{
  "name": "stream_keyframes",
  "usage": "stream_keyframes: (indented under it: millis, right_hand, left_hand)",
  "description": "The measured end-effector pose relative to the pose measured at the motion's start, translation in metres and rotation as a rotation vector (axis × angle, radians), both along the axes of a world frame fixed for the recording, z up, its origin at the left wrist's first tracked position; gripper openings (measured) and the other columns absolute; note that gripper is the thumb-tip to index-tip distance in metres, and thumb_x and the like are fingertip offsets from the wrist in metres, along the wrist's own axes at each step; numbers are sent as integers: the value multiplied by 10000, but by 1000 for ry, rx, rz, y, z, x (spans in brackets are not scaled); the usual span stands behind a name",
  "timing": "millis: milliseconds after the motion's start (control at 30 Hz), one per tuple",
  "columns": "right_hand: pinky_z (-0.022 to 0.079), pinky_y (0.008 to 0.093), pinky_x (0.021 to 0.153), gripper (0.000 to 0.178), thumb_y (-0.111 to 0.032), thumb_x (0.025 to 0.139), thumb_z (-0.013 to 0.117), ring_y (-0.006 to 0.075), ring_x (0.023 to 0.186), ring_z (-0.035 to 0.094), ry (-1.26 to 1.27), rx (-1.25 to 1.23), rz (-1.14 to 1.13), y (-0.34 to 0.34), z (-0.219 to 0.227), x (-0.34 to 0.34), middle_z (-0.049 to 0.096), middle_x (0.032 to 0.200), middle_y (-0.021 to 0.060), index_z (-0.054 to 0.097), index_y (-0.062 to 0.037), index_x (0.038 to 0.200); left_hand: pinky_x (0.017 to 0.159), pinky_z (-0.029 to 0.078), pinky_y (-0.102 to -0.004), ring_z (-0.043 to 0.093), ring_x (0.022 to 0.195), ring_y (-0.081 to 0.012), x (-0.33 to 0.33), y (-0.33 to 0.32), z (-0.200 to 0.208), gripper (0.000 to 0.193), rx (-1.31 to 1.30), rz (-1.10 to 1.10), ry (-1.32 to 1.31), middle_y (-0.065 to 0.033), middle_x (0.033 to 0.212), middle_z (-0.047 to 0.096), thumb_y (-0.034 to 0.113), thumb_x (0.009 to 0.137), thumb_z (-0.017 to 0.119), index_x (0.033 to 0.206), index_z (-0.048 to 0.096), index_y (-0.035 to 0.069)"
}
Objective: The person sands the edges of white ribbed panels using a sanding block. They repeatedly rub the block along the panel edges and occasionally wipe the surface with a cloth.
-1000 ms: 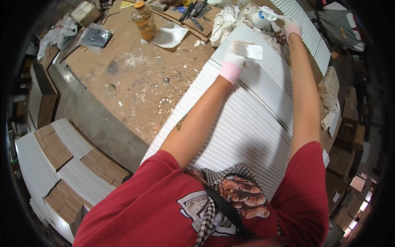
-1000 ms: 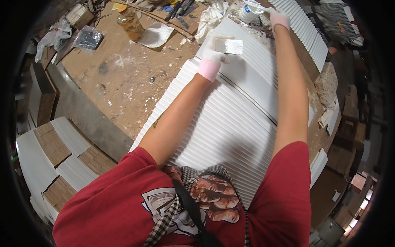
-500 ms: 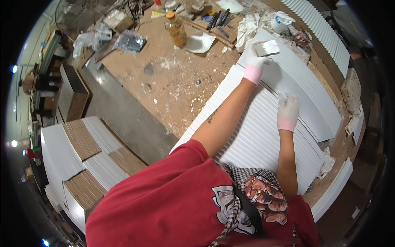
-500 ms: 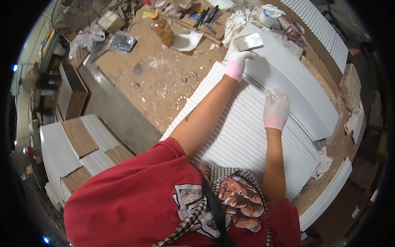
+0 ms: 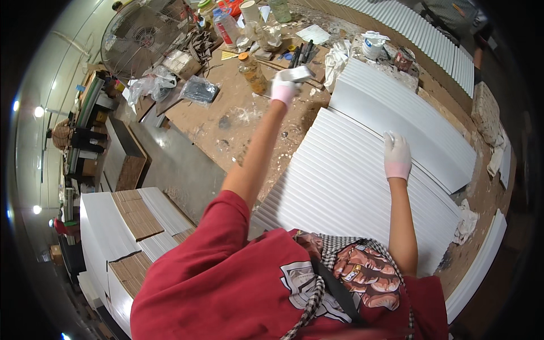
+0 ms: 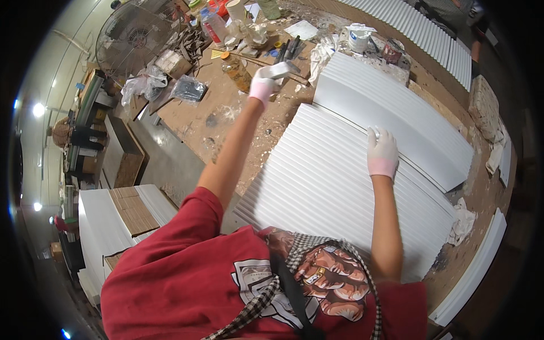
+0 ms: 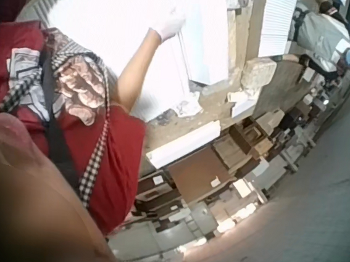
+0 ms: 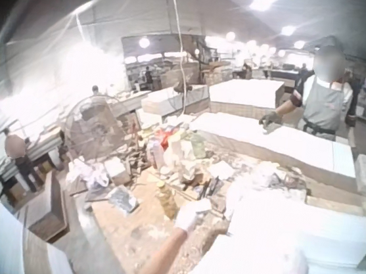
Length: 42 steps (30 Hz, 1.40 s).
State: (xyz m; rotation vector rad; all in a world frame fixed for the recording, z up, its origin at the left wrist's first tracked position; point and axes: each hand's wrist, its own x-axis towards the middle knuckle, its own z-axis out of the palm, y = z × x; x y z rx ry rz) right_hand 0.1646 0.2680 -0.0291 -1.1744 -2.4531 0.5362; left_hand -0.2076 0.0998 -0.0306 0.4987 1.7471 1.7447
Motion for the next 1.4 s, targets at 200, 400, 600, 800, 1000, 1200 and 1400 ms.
stream_keyframes:
  millis: [200,400,600,800,1000,1200,1400]
  right_hand:
    - [526,486,900,410,-409,1031,569,380,1045,659,1,36,-7,-3,0,-1,702,1099,193,693,-39,1155]
    - [537,505,876,390,-419,1007,598,403,1007,669,-9,31,-20,-2,-1,-2,702,1071,203,695,-52,1092]
    - [542,494,897,428,-441,968,625,389,1018,666,-51,-73,-91,-10,17,-5,697,1041,205,692,-22,1022]
    - [544,473,891,410,-409,979,622,374,1035,665,6,-36,-72,-9,24,-1,705,1062,187,700,-29,1109]
    - [545,466,901,375,-400,972,632,353,1041,673,-20,-34,-51,-8,21,-4,713,1086,171,715,-59,1104]
    - [545,460,906,396,-390,971,630,353,1053,669,-22,-67,-48,-7,25,-3,719,1085,170,712,-43,1143]
    - [534,465,924,387,-370,954,640,350,1028,673,54,-70,-71,-10,23,-5,724,1066,170,719,-30,1121]
  left_hand:
    - [996,533,-396,678,1131,-304,-32,-25,-66,419,-223,300,326,-193,1230,686,85,919,652,1310,502,60]
    - [959,528,-494,694,1101,-414,-23,-20,-49,598,-745,120,804,-239,1187,720,526,930,634,1394,594,152]
    - [913,538,-477,683,1043,-384,-19,-25,-58,277,-607,31,1272,-162,1143,739,323,950,679,1150,781,160]
    - [905,535,-469,667,1005,-404,-23,-17,-87,230,-574,78,1283,-230,1120,695,245,934,703,1138,791,187]
    - [837,530,-450,662,952,-401,-36,-26,-98,214,-620,61,1419,-237,1048,684,142,928,684,1135,704,95]
    - [838,533,-442,653,938,-415,-33,-29,-112,238,-226,25,836,-237,1033,678,163,915,746,1146,753,104]
    - [894,531,-440,665,1045,-418,-57,-28,-91,304,-555,-229,1269,-249,1149,690,196,852,775,1141,762,102]
